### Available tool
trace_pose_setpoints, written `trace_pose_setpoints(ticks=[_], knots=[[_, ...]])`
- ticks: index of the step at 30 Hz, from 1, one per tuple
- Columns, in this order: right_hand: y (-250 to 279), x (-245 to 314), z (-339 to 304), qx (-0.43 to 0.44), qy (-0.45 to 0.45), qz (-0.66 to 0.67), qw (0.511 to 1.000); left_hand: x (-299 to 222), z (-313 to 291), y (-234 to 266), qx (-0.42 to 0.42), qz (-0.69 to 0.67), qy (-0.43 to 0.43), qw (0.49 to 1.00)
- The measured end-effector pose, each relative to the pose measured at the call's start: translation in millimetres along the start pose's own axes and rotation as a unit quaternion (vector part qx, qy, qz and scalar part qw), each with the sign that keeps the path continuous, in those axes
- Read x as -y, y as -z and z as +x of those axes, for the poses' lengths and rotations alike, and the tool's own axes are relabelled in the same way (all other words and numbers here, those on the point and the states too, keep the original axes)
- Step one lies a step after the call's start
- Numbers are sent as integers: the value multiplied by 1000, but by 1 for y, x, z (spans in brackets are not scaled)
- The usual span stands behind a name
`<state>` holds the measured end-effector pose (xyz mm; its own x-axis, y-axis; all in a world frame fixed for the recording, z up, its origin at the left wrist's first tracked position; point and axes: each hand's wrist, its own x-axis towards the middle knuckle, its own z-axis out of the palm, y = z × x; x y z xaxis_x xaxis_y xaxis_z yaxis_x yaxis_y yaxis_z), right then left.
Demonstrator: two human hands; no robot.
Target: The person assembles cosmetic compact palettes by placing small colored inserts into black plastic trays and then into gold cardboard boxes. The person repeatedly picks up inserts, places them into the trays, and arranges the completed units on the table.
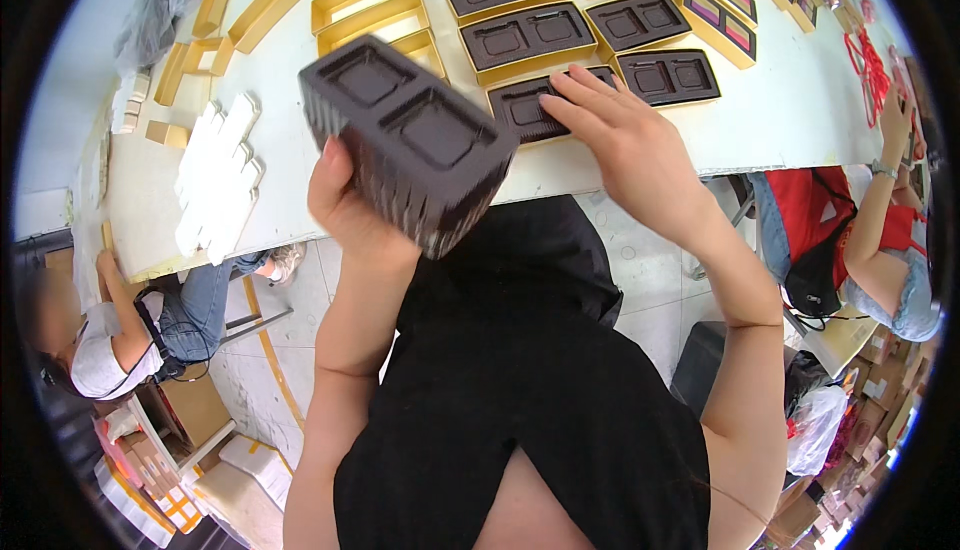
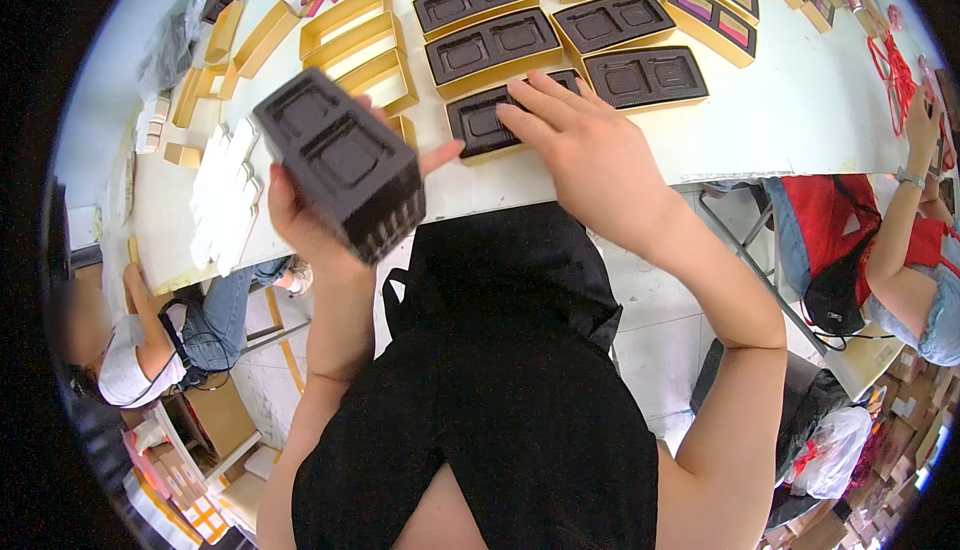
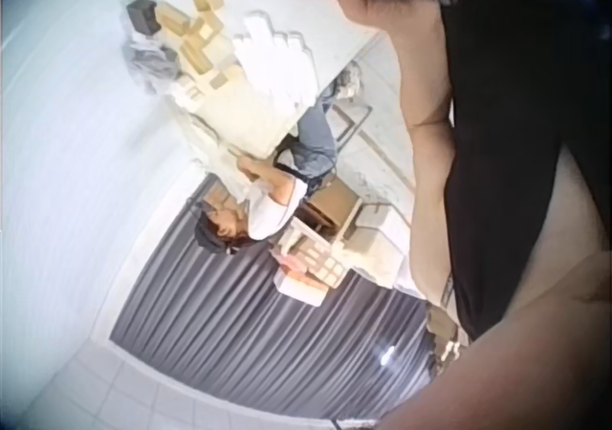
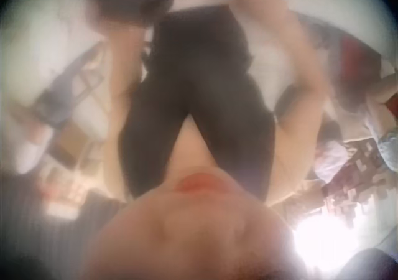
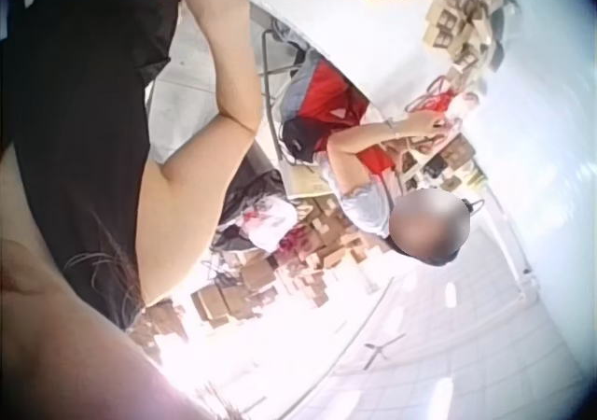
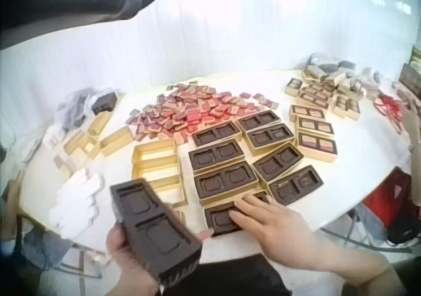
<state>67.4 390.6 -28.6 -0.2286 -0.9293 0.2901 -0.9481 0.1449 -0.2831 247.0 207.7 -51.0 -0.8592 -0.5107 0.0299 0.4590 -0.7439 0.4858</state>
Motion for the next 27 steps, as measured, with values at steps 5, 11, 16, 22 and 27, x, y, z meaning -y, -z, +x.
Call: trace_pose_setpoints(ticks=[5,11,16,22,27], knots=[[8,-20,-2,-18,-165,451,877,11,26,-6,-41,-61,45,996],[32,-16,3,-50,-29,15,998,14,19,-5,-44,-52,37,997],[-19,6,0,58,110,-109,986,-16,20,-5,5,-46,-2,999],[-32,12,4,3,88,-105,991,-58,14,-7,53,-66,-103,991],[-30,0,25,17,70,-156,985,-67,10,3,-70,53,-111,990]])
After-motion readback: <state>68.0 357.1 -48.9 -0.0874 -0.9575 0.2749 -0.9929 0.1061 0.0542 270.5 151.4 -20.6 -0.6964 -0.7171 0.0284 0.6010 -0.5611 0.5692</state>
